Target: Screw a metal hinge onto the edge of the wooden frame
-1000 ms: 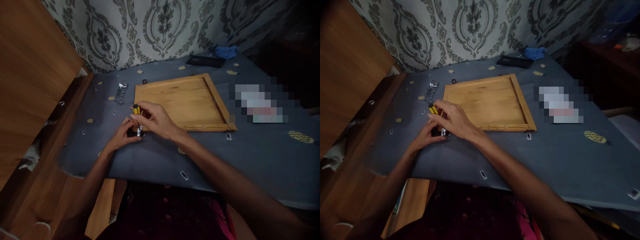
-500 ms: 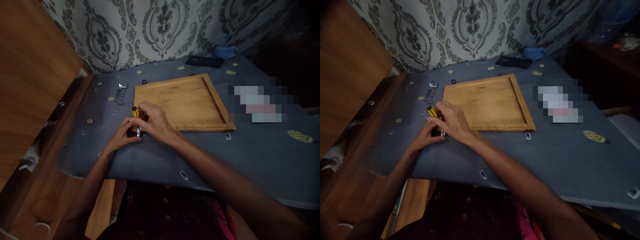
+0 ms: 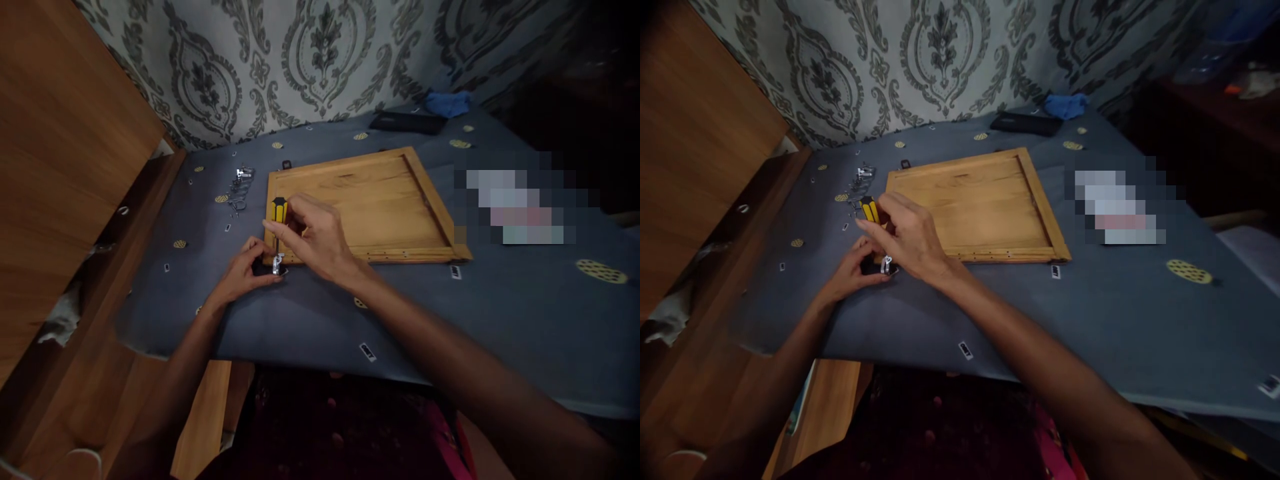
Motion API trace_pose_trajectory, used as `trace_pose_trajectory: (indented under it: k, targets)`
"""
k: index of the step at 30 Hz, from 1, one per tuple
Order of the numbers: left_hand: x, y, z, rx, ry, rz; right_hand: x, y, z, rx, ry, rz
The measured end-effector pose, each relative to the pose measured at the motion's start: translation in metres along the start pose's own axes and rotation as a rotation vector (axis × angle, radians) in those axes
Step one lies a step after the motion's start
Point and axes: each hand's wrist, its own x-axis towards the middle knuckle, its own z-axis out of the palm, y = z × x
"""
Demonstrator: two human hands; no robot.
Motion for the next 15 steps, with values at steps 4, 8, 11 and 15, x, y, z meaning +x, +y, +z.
trace_pose_trajectory:
  k: [4, 8, 11, 15]
  targets:
    - [-0.0002, -0.0008, 0.0005, 0.008, -0.005, -0.002, -0.004, 0.0021, 0.0037, 0.011, -0.051, 0.025]
    - [-0.0009, -0.001, 0.0001, 0.019, -0.004, -0.005, -0.0061, 0.0042, 0.0061, 0.02, -0.089, 0.039]
    - [-0.0011, -0.0004, -0.0001, 0.022, 0.0, -0.001, -0.0066, 0.006, 0.0074, 0.023, -0.098, 0.043]
    - [-0.0007, -0.0007, 0.0002, 0.025, 0.003, 0.009, -0.006, 0.0067, 0.0082, 0.028, -0.111, 0.055]
